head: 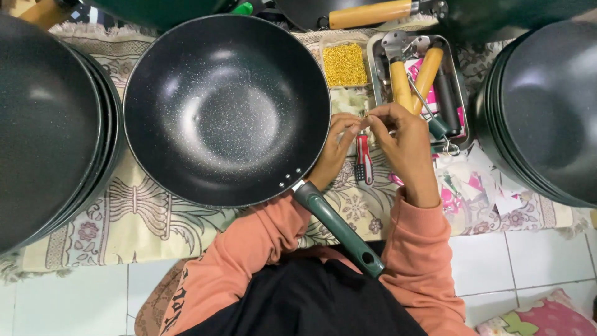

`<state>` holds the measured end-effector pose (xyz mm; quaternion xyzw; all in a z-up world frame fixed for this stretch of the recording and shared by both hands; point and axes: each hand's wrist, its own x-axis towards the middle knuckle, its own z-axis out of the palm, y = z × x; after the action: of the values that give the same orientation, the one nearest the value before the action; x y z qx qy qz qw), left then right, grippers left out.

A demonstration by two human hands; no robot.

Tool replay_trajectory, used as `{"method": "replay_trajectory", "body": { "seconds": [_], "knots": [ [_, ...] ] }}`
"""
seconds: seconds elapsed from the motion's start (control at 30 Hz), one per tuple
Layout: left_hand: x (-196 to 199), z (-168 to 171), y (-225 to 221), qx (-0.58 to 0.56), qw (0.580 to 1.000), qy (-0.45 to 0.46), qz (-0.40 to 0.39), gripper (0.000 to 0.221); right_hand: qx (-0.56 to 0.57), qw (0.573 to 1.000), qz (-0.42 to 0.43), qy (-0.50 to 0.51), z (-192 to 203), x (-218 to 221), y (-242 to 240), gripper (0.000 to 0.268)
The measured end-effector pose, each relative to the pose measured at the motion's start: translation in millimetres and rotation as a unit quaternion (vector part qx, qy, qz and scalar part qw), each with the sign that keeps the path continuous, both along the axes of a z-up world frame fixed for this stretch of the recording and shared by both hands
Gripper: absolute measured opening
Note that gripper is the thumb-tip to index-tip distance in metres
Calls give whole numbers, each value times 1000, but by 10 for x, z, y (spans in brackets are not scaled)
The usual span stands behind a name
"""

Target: Assembling a handle to a metal pan using a screwdriver and then cleaning the pan with a cloth.

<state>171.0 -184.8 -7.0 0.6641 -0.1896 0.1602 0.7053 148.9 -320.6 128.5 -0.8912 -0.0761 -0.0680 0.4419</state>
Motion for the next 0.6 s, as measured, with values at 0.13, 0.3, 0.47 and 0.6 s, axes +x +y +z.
{"method": "replay_trajectory", "body": {
  "seconds": [0.13,0.3,0.47,0.6],
  "knots": [
    [-54,-297,-33,-9,999,7,-36,25,-37,998,-19,-42,-11,-223,-71,6],
    [-378,-115,175,139,985,-95,-31,19,-61,991,-3,-120,6,-517,-151,9],
    [-688,-132,263,113,992,-48,-30,14,-47,990,3,-136,38,-772,-152,12],
    [-883,13,270,21,995,60,-71,12,2,990,5,-144,12,-894,-148,16]
  ]
}}
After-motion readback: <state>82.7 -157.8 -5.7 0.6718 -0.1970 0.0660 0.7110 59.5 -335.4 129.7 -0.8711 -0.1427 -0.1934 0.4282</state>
